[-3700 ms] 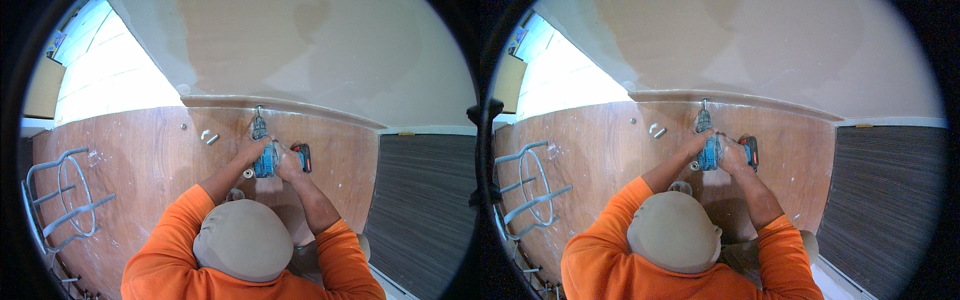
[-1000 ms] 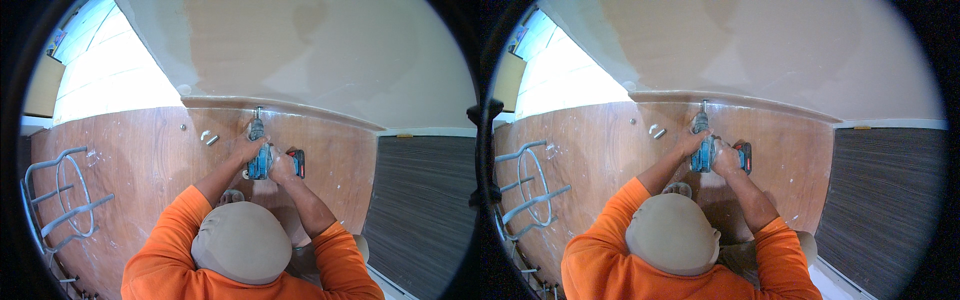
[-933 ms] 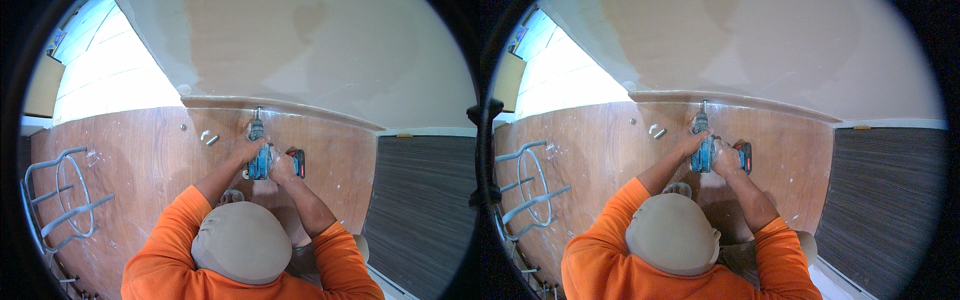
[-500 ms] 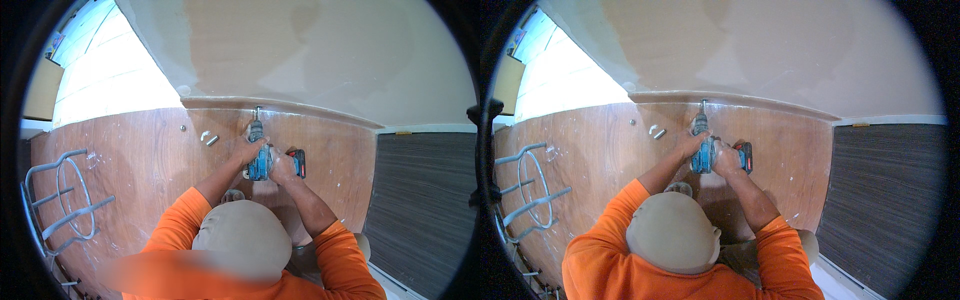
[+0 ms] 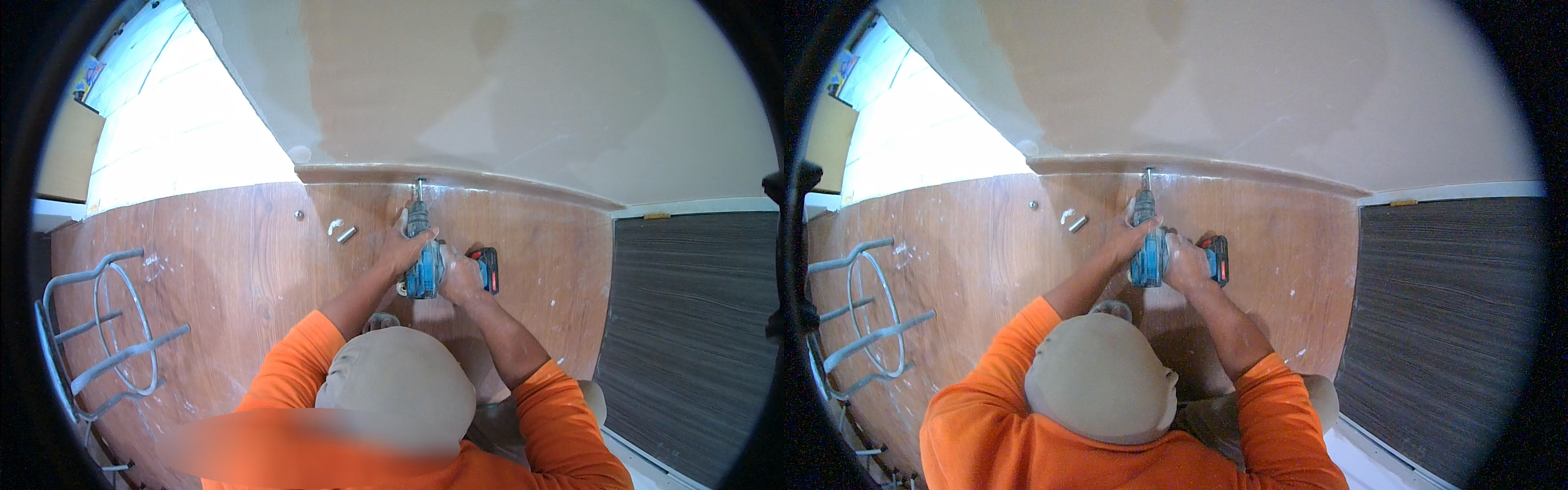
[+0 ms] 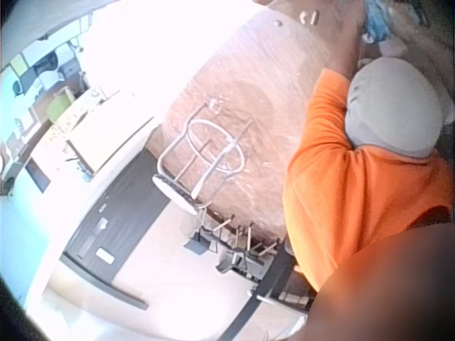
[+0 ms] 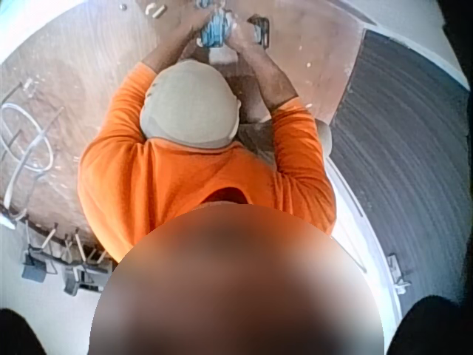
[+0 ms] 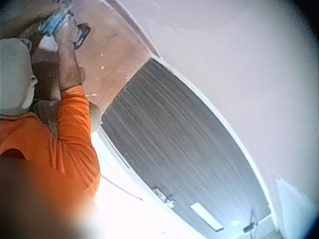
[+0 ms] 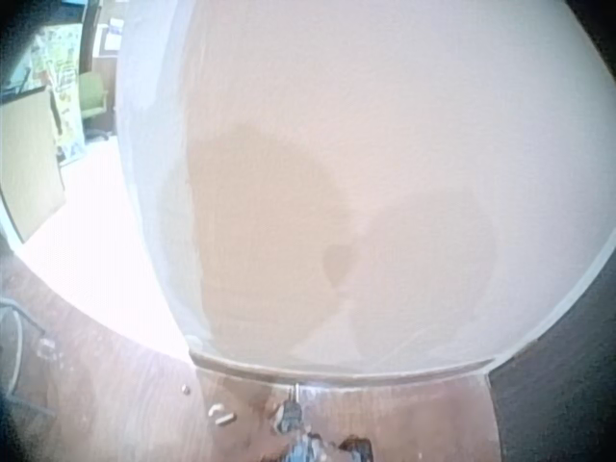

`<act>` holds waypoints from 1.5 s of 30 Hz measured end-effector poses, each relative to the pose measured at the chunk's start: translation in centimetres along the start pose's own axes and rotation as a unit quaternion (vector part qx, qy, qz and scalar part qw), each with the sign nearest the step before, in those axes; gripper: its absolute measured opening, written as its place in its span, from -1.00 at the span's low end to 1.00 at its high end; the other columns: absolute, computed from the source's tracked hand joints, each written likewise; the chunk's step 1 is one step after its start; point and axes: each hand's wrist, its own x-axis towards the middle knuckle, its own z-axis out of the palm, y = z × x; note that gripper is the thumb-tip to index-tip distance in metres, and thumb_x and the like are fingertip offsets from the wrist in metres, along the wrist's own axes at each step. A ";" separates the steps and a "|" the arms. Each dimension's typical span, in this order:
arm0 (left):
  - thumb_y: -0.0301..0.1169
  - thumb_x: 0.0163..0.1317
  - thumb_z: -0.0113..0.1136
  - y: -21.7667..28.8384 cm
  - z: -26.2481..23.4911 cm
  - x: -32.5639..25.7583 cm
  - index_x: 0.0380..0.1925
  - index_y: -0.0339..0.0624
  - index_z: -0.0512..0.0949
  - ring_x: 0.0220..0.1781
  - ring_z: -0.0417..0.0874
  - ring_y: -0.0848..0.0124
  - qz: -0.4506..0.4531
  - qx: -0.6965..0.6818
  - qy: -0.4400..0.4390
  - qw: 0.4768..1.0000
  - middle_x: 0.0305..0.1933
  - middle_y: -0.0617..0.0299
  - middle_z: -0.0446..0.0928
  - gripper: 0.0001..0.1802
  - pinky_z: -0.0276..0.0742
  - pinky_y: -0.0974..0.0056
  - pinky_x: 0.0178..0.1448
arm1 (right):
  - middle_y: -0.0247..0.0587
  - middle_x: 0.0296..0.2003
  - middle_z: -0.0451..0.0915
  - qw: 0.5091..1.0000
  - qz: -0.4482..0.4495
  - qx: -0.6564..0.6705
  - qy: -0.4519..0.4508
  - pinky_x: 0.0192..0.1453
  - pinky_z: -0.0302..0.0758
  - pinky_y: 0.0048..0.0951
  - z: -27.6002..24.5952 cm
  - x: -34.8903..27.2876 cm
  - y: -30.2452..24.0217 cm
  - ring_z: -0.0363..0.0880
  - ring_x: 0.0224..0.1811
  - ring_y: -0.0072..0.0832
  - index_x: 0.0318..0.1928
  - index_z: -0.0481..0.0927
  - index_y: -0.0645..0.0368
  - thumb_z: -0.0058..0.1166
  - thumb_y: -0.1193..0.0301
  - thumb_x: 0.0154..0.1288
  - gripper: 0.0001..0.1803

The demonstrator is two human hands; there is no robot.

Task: The person installs a door hinge by hand-tightening a bolt into the door frame, then uses a cordless drill to drive a screw into the frame. The person is sitting on the floor during the task.

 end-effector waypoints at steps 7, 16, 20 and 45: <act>0.13 0.23 0.27 1.6 -0.3 1.5 0.20 -0.35 0.51 0.11 0.62 0.18 -0.025 -0.092 0.054 0.994 0.11 -0.05 0.60 -0.21 0.47 0.17 0.24 | 0.17 -0.09 0.59 0.999 -0.031 -0.026 0.017 0.08 0.55 -0.05 0.3 -0.6 0.6 0.62 -0.02 0.05 0.09 0.39 0.25 0.28 0.39 0.04 -0.42; -0.07 0.18 0.30 2.2 -1.4 9.9 -0.03 -0.48 0.59 0.16 0.62 -0.13 -0.010 0.131 0.069 0.989 0.11 -0.28 0.58 -0.39 0.54 0.07 0.18 | 0.10 -0.12 0.58 0.997 -0.056 -0.045 0.025 0.07 0.56 -0.08 1.2 -1.4 1.2 0.62 -0.03 0.01 0.10 0.41 0.28 0.23 0.38 0.06 -0.43; -0.13 0.17 0.26 -0.8 -1.0 10.4 -0.02 -0.49 0.58 0.10 0.64 -0.17 -0.031 0.144 0.133 0.980 0.05 -0.32 0.60 -0.42 0.55 0.03 0.17 | 0.11 -0.13 0.57 0.997 -0.053 -0.055 -0.004 0.06 0.56 -0.06 1.8 -1.8 1.6 0.62 -0.05 0.02 0.13 0.39 0.29 0.21 0.38 0.08 -0.42; -0.09 0.16 0.33 1.3 -0.8 8.8 -0.16 -0.53 0.63 0.03 0.70 -0.07 0.099 0.173 0.087 0.976 -0.08 -0.31 0.65 -0.42 0.55 0.09 0.11 | 0.15 -0.07 0.59 0.996 -0.026 -0.079 0.036 0.06 0.58 -0.09 0.6 -1.5 3.8 0.64 -0.01 -0.01 0.18 0.37 0.31 0.28 0.41 0.01 -0.32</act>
